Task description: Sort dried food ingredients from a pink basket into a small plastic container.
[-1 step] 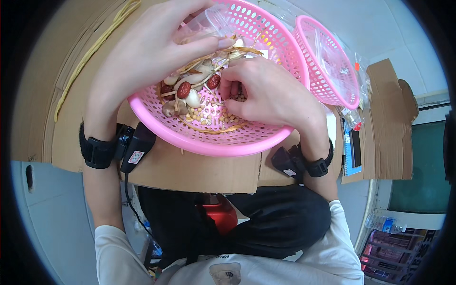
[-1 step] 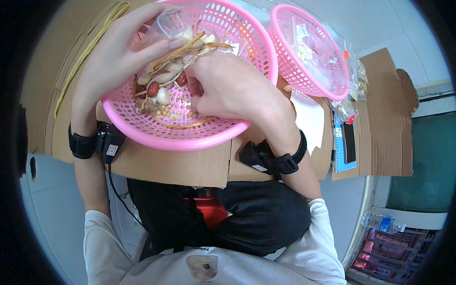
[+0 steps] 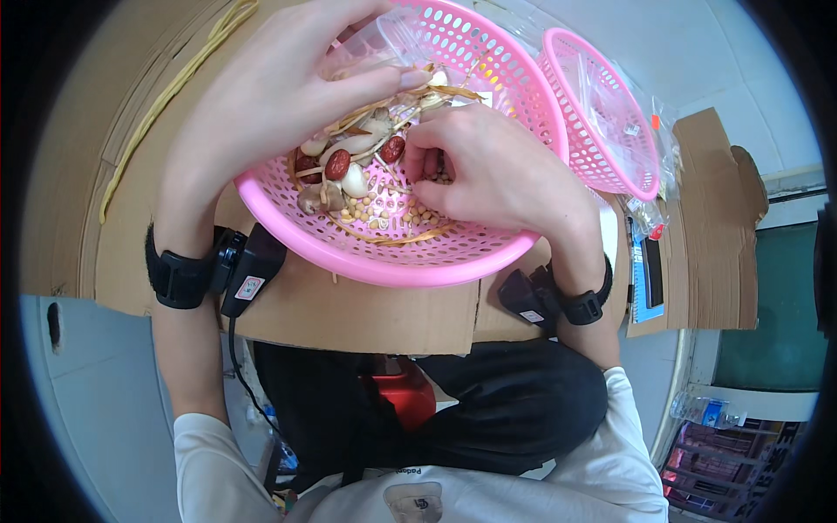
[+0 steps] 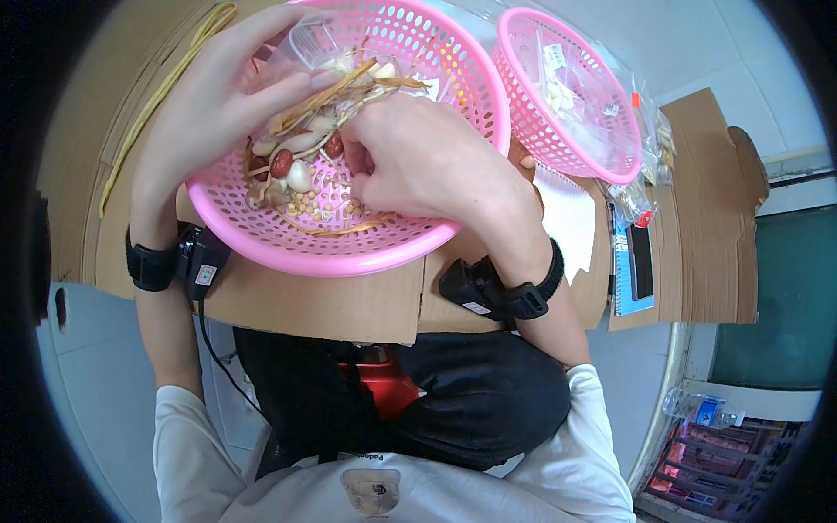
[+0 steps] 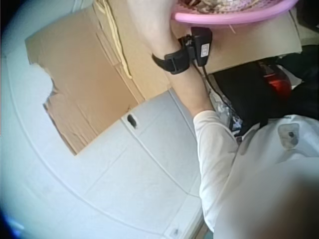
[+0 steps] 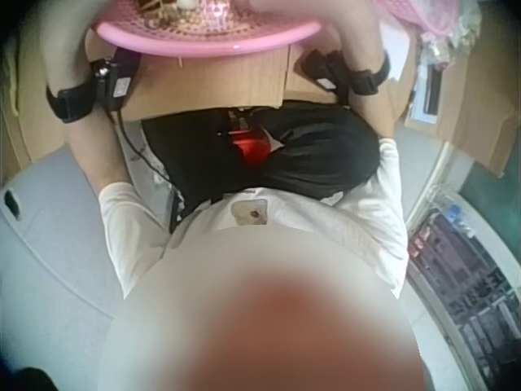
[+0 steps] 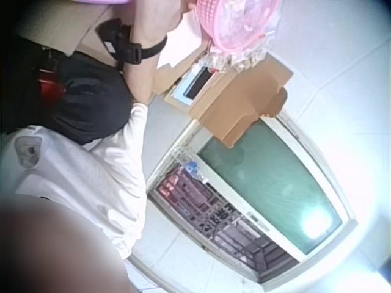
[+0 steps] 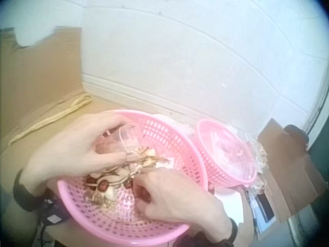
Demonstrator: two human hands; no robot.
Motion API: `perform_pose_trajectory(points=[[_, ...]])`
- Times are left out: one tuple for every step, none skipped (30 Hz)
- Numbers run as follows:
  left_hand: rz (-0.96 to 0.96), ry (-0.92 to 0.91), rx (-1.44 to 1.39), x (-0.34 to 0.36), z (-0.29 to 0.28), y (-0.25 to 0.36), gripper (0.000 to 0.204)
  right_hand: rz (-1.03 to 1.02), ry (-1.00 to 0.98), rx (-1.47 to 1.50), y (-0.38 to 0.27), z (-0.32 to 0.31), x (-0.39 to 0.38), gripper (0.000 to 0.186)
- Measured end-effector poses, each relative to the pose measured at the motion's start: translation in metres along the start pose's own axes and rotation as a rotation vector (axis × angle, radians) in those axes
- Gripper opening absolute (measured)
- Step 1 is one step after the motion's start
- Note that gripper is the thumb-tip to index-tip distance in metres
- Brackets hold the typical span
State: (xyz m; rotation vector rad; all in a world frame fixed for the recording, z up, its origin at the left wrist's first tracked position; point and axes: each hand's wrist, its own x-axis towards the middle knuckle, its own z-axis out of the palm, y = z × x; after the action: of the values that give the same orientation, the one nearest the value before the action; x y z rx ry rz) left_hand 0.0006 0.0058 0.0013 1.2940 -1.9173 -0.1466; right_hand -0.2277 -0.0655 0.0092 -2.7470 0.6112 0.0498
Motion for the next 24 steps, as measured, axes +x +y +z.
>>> perform_pose_trajectory(points=[[-0.012,-0.005,0.005,0.0,0.0,0.0,0.053,0.0,-0.001,-0.003,0.0,0.0,0.0,0.017],[-0.041,-0.014,-0.006,0.0,-0.001,0.001,0.053,-0.006,0.001,-0.003,0.001,0.0,0.0,0.017],[-0.058,-0.021,-0.017,0.0,-0.001,0.001,0.053,-0.012,0.002,-0.002,0.002,0.001,0.001,0.017],[-0.076,-0.026,-0.029,0.0,-0.001,0.001,0.053,-0.018,0.004,-0.002,0.002,0.001,0.001,0.017],[-0.078,-0.03,-0.044,0.001,0.001,-0.001,0.052,-0.014,0.0,-0.001,0.003,0.001,0.0,0.017],[-0.078,-0.032,-0.055,0.002,0.002,-0.002,0.052,-0.009,-0.004,0.001,0.003,0.001,-0.001,0.017],[-0.076,-0.034,-0.065,0.003,0.003,-0.003,0.052,-0.004,-0.008,0.002,0.003,0.0,-0.001,0.017],[-0.077,-0.035,-0.068,0.002,0.003,-0.004,0.052,-0.007,-0.006,0.0,0.003,0.0,-0.001,0.017],[-0.104,-0.04,-0.076,0.001,0.001,0.0,0.052,-0.01,-0.004,-0.003,0.002,0.0,0.0,0.017],[-0.13,-0.047,-0.084,0.0,-0.001,0.004,0.052,-0.013,-0.003,-0.006,0.002,0.0,0.0,0.017],[-0.177,-0.055,-0.099,0.003,-0.007,0.018,0.052,-0.009,0.001,-0.004,0.002,0.0,0.0,0.016],[-0.185,-0.06,-0.1,0.004,-0.008,0.019,0.052,-0.004,0.005,-0.003,0.003,-0.001,-0.001,0.016],[-0.195,-0.066,-0.107,0.005,-0.007,0.021,0.053,0.0,0.01,-0.002,0.004,-0.001,-0.003,0.015],[-0.169,-0.074,-0.096,0.004,-0.002,0.013,0.053,-0.004,0.023,0.0,0.006,0.001,-0.003,0.014],[-0.13,-0.067,-0.078,0.004,0.001,0.008,0.053,-0.009,0.037,0.002,0.007,0.002,-0.003,0.013],[-0.09,-0.06,-0.056,0.004,0.003,0.002,0.053,-0.012,0.05,0.004,0.008,0.003,-0.004,0.012],[-0.04,-0.034,-0.031,0.003,0.003,-0.001,0.054,-0.009,0.039,-0.004,0.006,0.002,-0.003,0.012],[-0.032,-0.028,-0.032,0.003,0.002,-0.001,0.054,-0.005,0.028,-0.012,0.004,0.0,-0.003,0.012],[-0.025,-0.021,-0.036,0.002,0.002,-0.001,0.053,-0.002,0.017,-0.02,0.002,-0.001,-0.002,0.011],[-0.058,-0.035,-0.066,0.002,0.001,0.0,0.053,-0.015,0.022,-0.018,0.003,-0.001,-0.003,0.011],[-0.071,-0.035,-0.105,0.002,0.002,0.0,0.053,-0.029,0.027,-0.016,0.004,0.0,-0.003,0.012],[-0.082,-0.034,-0.143,0.002,0.002,0.0,0.053,-0.043,0.032,-0.015,0.006,0.001,-0.003,0.012],[-0.077,-0.018,-0.191,0.002,0.005,-0.003,0.053,-0.054,0.059,0.014,0.007,0.004,-0.002,0.013],[-0.073,-0.016,-0.184,0.002,0.005,-0.004,0.053,-0.065,0.086,0.043,0.009,0.007,0.0,0.015]])
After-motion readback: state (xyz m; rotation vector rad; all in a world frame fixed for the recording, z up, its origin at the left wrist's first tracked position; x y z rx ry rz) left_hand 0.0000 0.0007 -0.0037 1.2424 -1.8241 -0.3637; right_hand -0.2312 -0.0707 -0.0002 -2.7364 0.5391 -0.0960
